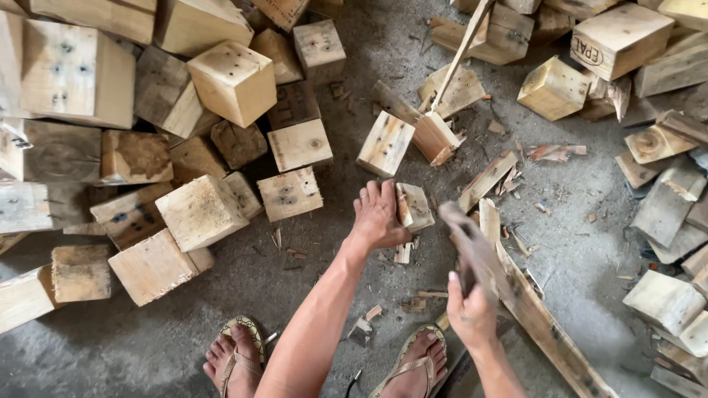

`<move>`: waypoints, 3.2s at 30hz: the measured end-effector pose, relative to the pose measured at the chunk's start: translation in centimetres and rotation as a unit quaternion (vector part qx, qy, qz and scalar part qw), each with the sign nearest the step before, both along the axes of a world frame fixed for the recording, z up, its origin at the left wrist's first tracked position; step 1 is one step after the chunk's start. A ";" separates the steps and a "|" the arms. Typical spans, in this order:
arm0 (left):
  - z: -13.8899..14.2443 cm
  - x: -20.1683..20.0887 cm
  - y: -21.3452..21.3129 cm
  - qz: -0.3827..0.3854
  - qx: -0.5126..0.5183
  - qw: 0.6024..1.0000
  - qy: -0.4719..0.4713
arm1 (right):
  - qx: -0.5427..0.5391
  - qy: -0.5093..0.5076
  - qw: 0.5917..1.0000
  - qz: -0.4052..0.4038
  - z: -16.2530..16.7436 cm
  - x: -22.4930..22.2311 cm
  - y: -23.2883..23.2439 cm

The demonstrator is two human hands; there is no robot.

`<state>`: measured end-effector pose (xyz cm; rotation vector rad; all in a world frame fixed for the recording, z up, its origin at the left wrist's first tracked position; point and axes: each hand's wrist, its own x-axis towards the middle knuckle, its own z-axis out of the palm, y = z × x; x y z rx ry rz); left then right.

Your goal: The person repeatedly picks up small wooden blocks from a pile and uses a hammer to strike them, splitting them into smaller pieces. The person handles the blocks one at a time, striking them on the floor and discarding the split pieces.

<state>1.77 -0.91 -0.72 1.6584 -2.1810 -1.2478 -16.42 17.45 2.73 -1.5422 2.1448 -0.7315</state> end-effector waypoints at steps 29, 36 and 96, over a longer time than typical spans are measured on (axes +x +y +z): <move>-7.1 1.5 3.8 0.098 -0.142 0.982 0.074 | -0.131 -0.362 0.923 -0.013 2.7 1.4 1.2; -7.9 1.3 3.6 0.080 -0.158 0.983 0.045 | -0.260 -0.255 0.929 0.067 2.1 1.6 0.9; -6.8 0.5 3.6 0.113 -0.160 0.979 0.058 | -0.008 -0.224 0.974 0.043 -0.2 3.1 -0.9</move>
